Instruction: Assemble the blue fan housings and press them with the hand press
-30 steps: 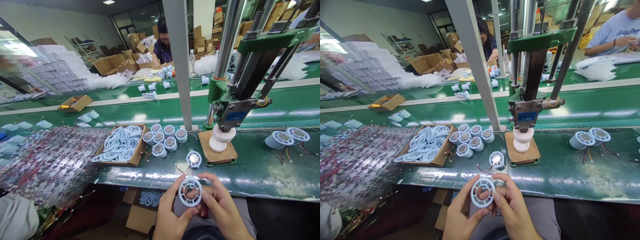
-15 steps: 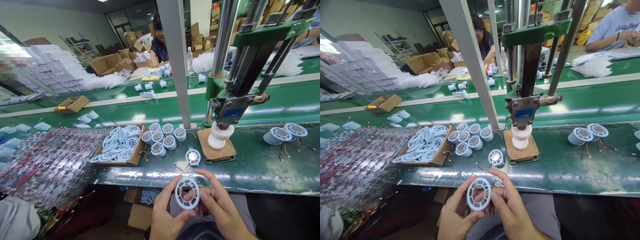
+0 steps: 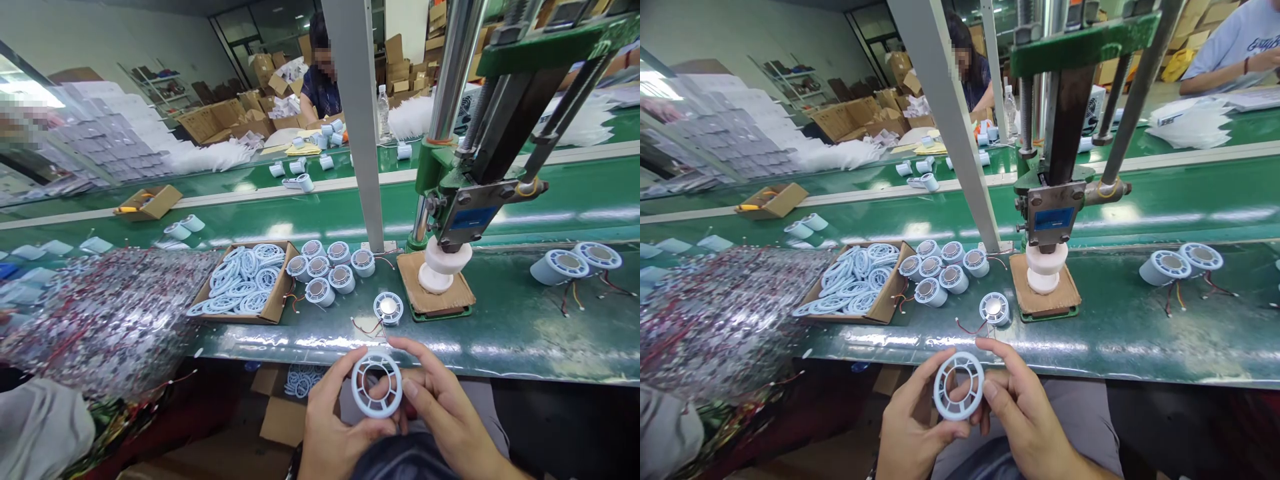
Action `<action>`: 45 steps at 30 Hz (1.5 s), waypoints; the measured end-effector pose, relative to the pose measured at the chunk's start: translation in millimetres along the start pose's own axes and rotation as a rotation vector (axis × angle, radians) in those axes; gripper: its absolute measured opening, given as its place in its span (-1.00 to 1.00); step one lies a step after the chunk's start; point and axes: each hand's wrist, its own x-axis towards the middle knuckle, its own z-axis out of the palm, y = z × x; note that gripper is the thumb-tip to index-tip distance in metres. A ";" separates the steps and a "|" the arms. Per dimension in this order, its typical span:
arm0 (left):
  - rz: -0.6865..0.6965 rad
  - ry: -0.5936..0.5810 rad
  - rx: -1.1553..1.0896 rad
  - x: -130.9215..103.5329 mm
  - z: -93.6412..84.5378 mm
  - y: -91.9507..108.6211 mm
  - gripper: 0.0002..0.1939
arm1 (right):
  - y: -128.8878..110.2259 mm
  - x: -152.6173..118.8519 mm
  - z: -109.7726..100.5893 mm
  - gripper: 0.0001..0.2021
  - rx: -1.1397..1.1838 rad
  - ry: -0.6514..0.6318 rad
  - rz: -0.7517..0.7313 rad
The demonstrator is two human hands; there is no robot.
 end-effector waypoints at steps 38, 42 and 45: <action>-0.202 -0.005 -0.113 -12.5 10.6 14.0 -0.31 | 9.7 5.2 2.3 -0.53 0.064 0.051 0.024; -0.157 -0.023 -0.087 -14.2 6.2 8.6 -0.37 | 6.7 6.8 0.9 -0.52 0.049 0.056 0.016; -0.146 -0.038 -0.066 -14.8 6.6 2.3 -0.33 | 4.5 6.7 0.9 -0.51 -0.002 0.061 0.022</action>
